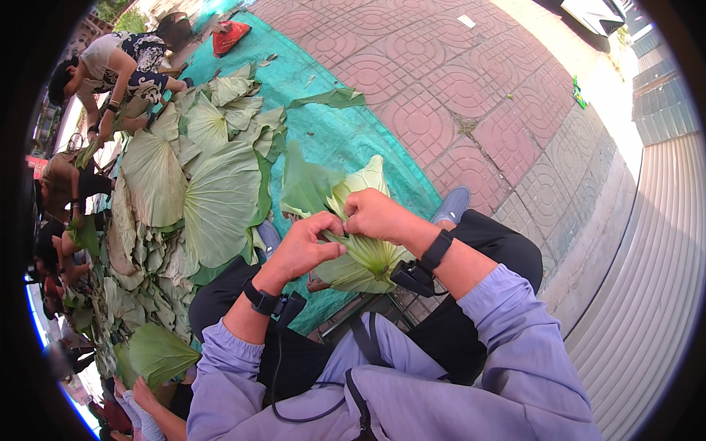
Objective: The person picks up large lotus leaves from a pile on the ground and folds them individually by hand before placing them back down.
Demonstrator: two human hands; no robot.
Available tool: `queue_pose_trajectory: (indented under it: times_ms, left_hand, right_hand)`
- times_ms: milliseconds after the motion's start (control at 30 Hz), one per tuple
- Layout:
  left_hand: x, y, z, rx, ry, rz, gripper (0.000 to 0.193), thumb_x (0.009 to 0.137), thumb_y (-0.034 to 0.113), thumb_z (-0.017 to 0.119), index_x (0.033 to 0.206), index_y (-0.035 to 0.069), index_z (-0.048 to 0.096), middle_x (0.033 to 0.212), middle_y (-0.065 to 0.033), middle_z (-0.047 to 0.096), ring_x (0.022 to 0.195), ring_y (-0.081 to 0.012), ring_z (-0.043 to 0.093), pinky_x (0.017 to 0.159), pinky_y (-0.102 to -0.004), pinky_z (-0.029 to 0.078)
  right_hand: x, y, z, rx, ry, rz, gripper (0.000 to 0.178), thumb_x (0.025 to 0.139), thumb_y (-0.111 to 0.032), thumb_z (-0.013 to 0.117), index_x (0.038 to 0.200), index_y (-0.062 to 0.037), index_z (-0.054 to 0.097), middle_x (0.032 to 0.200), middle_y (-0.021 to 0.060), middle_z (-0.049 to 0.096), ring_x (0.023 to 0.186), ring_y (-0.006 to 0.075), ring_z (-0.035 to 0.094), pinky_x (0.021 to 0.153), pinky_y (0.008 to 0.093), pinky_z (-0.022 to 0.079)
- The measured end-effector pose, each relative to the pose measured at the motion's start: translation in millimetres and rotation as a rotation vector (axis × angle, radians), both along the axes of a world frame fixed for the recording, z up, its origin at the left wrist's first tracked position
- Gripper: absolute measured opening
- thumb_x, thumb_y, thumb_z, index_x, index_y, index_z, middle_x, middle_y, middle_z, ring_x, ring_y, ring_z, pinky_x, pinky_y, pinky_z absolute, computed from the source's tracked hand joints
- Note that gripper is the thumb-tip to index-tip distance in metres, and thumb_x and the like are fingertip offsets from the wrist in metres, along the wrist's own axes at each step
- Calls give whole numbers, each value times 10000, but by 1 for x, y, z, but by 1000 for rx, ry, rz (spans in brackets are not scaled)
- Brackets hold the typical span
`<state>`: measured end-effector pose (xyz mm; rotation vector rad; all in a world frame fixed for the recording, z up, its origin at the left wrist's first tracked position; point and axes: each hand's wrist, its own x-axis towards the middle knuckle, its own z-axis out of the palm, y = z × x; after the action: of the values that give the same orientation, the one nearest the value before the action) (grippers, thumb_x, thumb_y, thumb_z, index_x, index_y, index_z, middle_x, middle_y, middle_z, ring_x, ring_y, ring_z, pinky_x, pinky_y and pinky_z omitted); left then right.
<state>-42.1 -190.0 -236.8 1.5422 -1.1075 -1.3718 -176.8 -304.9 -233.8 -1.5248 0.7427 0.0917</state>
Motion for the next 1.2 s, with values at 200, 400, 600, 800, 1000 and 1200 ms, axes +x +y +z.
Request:
queue_pose_trajectory:
  times_ms: [200,400,600,800,1000,1200]
  left_hand:
    - [-2,1,0,-19,-107,-29,196,669,35,645,833,18,538,806,0,485,725,-77,472,630,-220,404]
    - [-3,1,2,-196,-359,-75,224,719,33,599,938,-1,563,800,-53,487,635,-125,538,551,-257,441]
    - [-8,4,1,-254,-562,-68,221,732,26,547,952,6,564,815,-101,502,577,-203,564,532,-286,453]
    - [-11,1,18,-177,-511,-75,269,691,127,609,922,5,546,819,-120,500,729,-268,539,630,-347,429]
    - [-14,-1,14,-110,-414,-48,340,653,185,669,907,2,537,814,-119,493,759,-298,515,658,-374,412]
    - [-14,-1,5,-182,-406,-45,325,650,153,695,889,-6,542,786,-91,473,682,-223,502,607,-317,414]
  right_hand:
    - [5,4,3,-351,39,96,156,636,-46,588,753,48,544,604,89,551,552,131,500,493,293,401]
    - [7,1,9,-334,23,-17,182,626,-26,590,780,47,527,592,83,540,537,130,494,479,299,390]
    - [13,3,12,-326,41,-63,163,627,-8,580,767,42,512,575,63,517,532,110,480,465,293,377]
    - [15,-2,0,-306,52,-94,206,553,-85,644,697,3,527,639,157,556,601,278,547,539,364,417]
    - [14,-4,1,-301,15,-132,187,551,-79,630,684,4,528,626,151,543,587,267,535,528,358,409]
    - [14,-3,7,-368,2,-113,134,610,-14,581,715,38,517,575,51,519,531,100,469,460,281,372]
